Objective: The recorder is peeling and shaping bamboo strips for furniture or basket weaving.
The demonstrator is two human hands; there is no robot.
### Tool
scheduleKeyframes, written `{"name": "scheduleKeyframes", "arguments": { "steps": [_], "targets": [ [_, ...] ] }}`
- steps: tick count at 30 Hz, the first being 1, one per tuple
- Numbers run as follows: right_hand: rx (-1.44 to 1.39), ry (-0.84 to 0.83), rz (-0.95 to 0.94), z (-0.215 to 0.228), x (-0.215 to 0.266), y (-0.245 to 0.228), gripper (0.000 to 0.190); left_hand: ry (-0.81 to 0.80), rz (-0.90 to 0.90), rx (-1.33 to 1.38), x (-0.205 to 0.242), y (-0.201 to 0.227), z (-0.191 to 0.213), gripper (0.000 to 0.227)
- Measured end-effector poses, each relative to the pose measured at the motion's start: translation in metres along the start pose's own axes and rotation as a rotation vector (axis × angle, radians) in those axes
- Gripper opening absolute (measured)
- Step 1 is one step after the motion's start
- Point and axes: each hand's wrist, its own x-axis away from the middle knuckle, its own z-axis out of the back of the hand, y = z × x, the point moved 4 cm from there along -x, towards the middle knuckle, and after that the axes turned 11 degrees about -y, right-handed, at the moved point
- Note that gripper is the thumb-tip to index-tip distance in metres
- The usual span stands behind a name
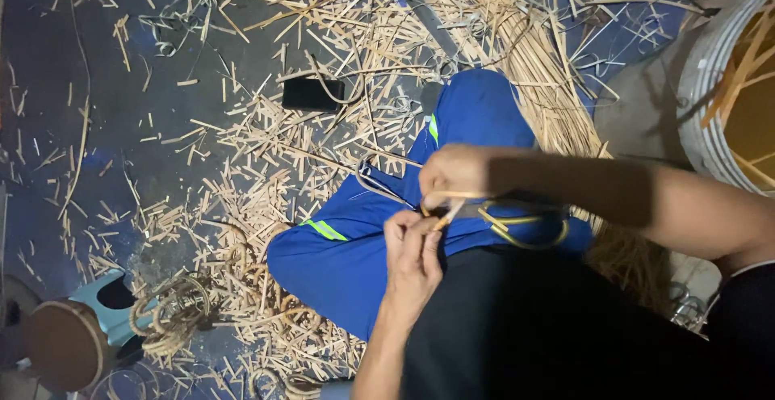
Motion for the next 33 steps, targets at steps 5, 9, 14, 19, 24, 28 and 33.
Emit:
{"name": "scheduleKeyframes", "arguments": {
  "steps": [5, 9, 14, 19, 24, 28, 33],
  "targets": [
    [0.011, 0.008, -0.298, 0.049, 0.045, 0.072, 0.048, 0.115, 0.035, 0.008, 0.003, -0.015, 0.006, 0.012],
    [0.055, -0.119, -0.547, 0.061, 0.108, 0.046, 0.052, 0.092, 0.286, 0.203, 0.011, -0.050, -0.009, 0.013],
    [0.477, 0.218, -0.453, 0.060, 0.122, 0.021, 0.040, 0.015, 0.415, 0.778, 0.015, -0.084, -0.031, 0.018],
    [0.811, 0.486, 0.229, 0.001, 0.078, -0.063, 0.027, -0.010, 0.462, 0.927, 0.012, -0.089, -0.027, 0.016],
    [1.029, 0.715, 0.791, -0.047, 0.060, -0.076, 0.018, -0.053, 0.416, 0.914, 0.018, -0.088, -0.026, 0.010],
    [0.750, 0.321, 0.628, -0.044, 0.040, -0.047, 0.023, -0.128, 0.390, 0.736, 0.026, -0.079, -0.030, 0.004],
    [0.520, 0.375, 0.526, -0.037, 0.022, -0.024, 0.011, -0.091, 0.288, 0.313, 0.017, -0.033, -0.015, 0.012]
  ]
}}
